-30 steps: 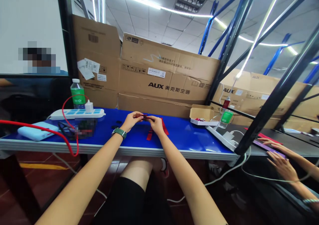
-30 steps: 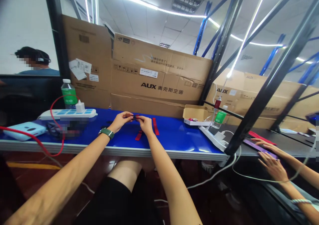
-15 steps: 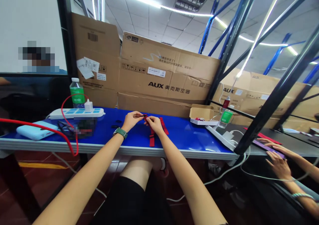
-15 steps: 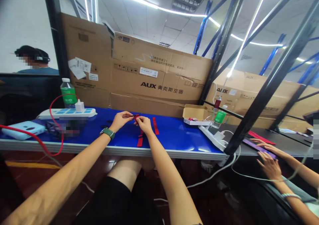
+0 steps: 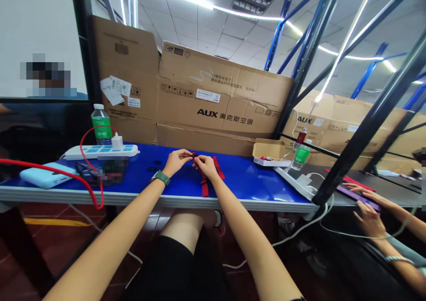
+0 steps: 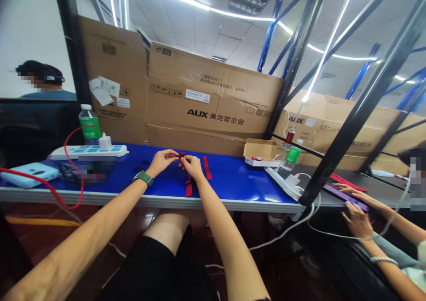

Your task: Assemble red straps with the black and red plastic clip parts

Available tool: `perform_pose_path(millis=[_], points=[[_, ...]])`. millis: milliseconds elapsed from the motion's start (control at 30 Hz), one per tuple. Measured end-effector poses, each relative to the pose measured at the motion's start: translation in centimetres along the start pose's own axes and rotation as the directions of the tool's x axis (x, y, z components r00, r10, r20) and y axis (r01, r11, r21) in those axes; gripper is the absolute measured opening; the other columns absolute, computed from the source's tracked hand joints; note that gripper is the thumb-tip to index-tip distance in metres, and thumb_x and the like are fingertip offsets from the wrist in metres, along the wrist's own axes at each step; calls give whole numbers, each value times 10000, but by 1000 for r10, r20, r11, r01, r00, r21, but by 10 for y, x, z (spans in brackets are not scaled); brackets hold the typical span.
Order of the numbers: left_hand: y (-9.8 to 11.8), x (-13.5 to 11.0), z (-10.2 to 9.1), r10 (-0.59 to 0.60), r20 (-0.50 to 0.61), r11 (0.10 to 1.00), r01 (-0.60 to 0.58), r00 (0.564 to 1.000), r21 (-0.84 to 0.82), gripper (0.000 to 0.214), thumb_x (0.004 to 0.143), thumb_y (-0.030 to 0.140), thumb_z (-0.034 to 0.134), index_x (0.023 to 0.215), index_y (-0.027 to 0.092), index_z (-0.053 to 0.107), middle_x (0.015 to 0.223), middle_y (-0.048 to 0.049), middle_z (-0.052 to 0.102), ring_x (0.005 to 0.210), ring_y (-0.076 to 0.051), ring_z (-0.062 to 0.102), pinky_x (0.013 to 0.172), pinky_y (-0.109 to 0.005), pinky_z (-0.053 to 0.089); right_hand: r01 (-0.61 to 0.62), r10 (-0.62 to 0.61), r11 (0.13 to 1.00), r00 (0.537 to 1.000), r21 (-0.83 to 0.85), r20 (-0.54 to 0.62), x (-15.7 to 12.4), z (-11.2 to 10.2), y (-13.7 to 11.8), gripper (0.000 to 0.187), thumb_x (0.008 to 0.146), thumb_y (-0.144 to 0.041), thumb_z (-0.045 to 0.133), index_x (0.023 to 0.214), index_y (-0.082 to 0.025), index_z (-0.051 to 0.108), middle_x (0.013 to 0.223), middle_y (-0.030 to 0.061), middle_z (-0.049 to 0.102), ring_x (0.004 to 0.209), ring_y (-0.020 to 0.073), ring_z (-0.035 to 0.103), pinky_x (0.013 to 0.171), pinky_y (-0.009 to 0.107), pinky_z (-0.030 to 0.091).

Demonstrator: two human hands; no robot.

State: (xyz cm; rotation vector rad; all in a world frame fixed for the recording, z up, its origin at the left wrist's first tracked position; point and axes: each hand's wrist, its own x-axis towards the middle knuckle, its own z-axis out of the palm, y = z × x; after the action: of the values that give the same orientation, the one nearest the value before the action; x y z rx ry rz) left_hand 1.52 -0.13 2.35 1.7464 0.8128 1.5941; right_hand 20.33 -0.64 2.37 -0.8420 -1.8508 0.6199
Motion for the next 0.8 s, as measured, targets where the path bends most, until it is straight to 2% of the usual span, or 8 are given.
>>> perform_pose_path(millis=[133,200,267,333,433,633,800], points=[[-1,1,-2,16,-96,995,-7,995,98,377,657,429,852,888,152,742,876,-112,779,836,-263,747,849,-430,604,9,-9,1000,1000,21,9,-2,1,-4,327,918,-468,574,827,-185,710,719,24,748,550,128,646,572,210,500],[0,0,-2,22,-70,994,-14,997,108,360,670,419,840,893,152,748,883,-113,781,840,-264,747,851,-430,603,10,-10,1000,1000,30,17,-2,1,-4,328,919,-470,571,837,-185,712,714,23,746,532,124,638,558,207,495],[1,-1,-1,27,4,995,-27,1000,92,335,692,416,822,893,156,756,908,-110,785,865,-265,748,871,-428,600,1,-1,1000,1000,25,17,-2,1,-3,334,926,-469,559,851,-185,719,715,24,747,512,119,630,539,204,488],[2,-2,0,28,50,996,-32,998,82,327,703,411,816,906,160,762,935,-106,788,893,-265,749,900,-433,594,-24,25,1000,1000,9,-18,0,1,-1,332,926,-455,554,831,-182,718,702,27,742,489,116,622,515,201,478],[3,-3,1,26,34,996,-29,999,84,361,684,405,834,937,159,760,958,-109,789,916,-272,749,933,-451,585,-79,79,997,994,10,-73,1,0,2,310,903,-432,577,770,-178,697,666,29,727,463,116,609,481,198,462],[5,-3,2,32,82,996,-39,996,80,344,698,415,819,919,158,760,965,-111,789,920,-275,749,945,-454,580,-75,74,993,997,94,17,0,-1,3,327,893,-468,575,825,-175,704,686,33,729,469,115,610,472,198,471],[5,-3,3,37,30,997,-39,999,69,362,682,420,836,920,157,762,968,-114,790,919,-279,751,934,-447,586,-131,132,981,991,140,7,0,0,3,328,861,-474,609,776,-166,683,650,33,709,457,116,602,466,201,473]])
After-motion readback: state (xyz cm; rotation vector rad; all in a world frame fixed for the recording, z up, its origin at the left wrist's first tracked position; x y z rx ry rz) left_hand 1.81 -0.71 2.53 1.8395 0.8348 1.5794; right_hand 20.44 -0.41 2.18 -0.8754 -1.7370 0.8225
